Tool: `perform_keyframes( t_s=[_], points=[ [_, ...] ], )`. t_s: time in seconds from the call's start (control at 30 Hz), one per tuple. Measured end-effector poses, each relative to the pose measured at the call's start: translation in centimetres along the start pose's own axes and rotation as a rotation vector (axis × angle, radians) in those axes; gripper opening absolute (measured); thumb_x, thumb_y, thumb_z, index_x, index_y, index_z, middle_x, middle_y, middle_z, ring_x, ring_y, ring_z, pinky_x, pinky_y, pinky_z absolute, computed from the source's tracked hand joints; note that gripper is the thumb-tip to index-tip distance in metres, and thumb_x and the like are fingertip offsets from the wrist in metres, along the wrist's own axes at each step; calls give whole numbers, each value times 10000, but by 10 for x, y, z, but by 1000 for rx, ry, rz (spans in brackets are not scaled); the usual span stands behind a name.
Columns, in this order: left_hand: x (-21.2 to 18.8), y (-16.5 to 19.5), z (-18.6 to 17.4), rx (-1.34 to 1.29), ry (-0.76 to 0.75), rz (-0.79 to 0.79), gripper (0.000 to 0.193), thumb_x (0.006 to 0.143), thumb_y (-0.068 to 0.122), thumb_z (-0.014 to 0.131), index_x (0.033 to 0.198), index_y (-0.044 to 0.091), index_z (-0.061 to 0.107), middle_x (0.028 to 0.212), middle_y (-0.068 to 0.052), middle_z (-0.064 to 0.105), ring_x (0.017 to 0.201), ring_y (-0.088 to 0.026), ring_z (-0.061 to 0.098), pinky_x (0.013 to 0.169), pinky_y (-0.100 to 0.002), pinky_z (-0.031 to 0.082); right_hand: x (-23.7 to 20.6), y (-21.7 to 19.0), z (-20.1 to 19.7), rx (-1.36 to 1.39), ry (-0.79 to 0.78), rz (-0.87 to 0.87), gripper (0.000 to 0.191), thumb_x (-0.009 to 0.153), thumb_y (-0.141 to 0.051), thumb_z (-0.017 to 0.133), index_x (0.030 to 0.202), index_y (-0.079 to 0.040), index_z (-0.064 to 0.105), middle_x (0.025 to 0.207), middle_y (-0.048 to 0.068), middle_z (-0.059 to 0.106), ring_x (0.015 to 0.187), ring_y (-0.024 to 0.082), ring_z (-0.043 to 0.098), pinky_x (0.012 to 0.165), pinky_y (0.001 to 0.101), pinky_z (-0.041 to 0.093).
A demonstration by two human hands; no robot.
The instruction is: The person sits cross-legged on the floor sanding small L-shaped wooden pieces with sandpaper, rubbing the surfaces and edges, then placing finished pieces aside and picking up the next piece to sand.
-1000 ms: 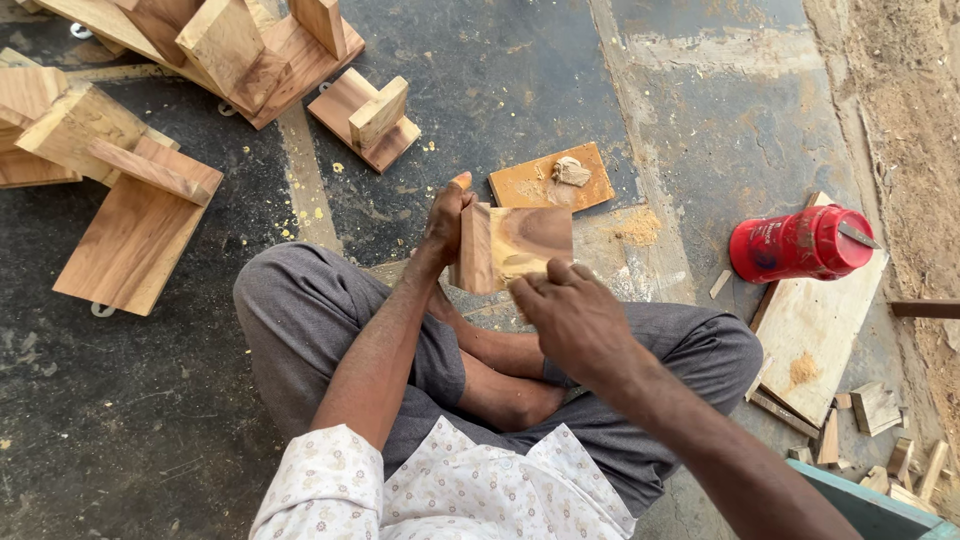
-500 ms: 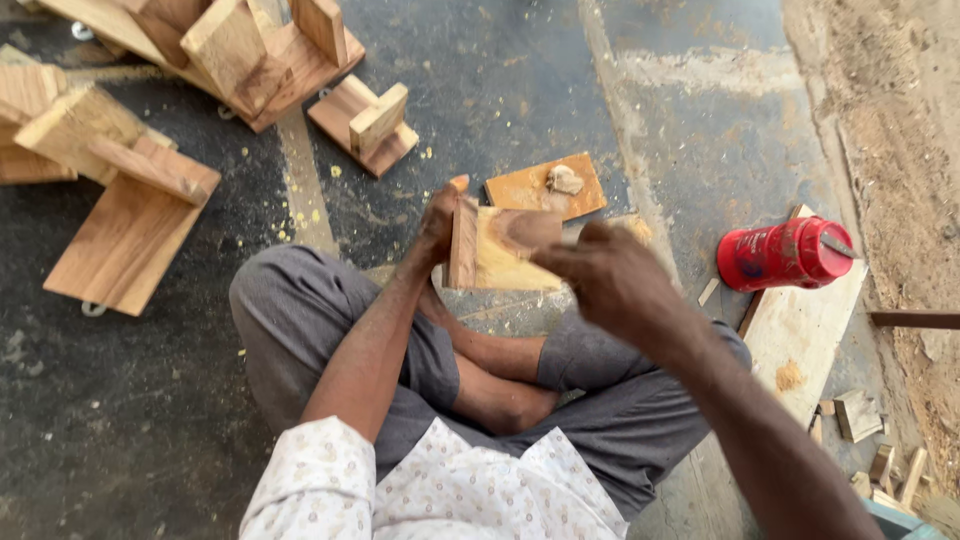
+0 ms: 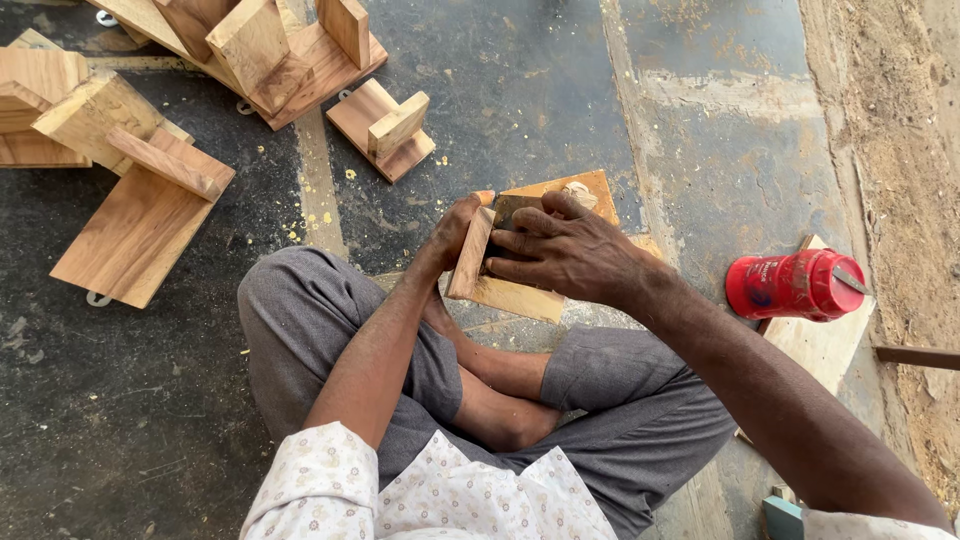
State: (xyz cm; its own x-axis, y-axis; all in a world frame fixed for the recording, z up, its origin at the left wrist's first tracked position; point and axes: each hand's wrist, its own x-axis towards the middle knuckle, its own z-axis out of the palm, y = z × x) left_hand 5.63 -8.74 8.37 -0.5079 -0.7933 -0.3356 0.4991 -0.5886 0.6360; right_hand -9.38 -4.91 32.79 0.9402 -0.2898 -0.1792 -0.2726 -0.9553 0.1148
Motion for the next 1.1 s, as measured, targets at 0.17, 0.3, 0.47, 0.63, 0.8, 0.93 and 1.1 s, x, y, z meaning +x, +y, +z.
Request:
perform_keyframes(
  t_s=[0.17,0.3,0.47,0.63,0.8,0.93,1.1],
  points=[
    [6,1,-3,-16,-6,-7,639,954,501,442,1207,-67,588,989,-198,674,774,-269,691,640,-407,600,-1,6,9,52,54,-19,528,823,-235,705,1335,-325,614,1413,-109,581,1245,192,478,1089,411,395],
    [10,-2,-9,-62,-28,-15,636,966,499,422,1195,-67,598,967,-184,673,766,-251,688,635,-396,599,4,3,13,29,87,-25,525,860,-206,733,1359,-313,609,1420,-84,581,1271,183,484,1105,398,406],
    [10,-2,-7,164,76,71,547,999,436,400,1170,-45,598,956,-164,671,779,-230,680,649,-392,596,13,-1,8,61,0,36,517,763,-193,756,1257,-309,661,1225,-83,669,1209,182,547,1097,420,414],
    [10,-7,2,104,-84,90,496,971,382,383,1196,-2,602,988,-149,696,813,-231,709,675,-386,617,17,-5,-10,63,-139,63,333,835,-195,752,1155,-282,719,1027,-50,708,1073,188,600,925,420,451],
    [14,-16,6,281,13,16,582,987,465,459,1129,-71,636,948,-174,697,760,-249,688,634,-393,593,-3,-14,-23,151,-236,88,312,809,-213,761,1117,-228,714,1008,-52,701,1057,175,593,940,405,452],
    [13,-15,8,540,211,51,595,999,552,500,1224,9,588,1041,-110,578,841,-212,653,692,-383,597,-40,-20,-31,91,-343,111,363,773,-151,757,1121,-238,707,1043,-58,722,1051,191,592,1044,421,414],
    [2,-6,3,230,65,76,597,956,494,365,1100,-29,614,834,-162,674,684,-271,665,588,-392,579,-51,-27,-33,676,74,807,482,851,-84,687,1326,-94,608,1188,71,726,1059,186,705,916,380,587]
  ],
)
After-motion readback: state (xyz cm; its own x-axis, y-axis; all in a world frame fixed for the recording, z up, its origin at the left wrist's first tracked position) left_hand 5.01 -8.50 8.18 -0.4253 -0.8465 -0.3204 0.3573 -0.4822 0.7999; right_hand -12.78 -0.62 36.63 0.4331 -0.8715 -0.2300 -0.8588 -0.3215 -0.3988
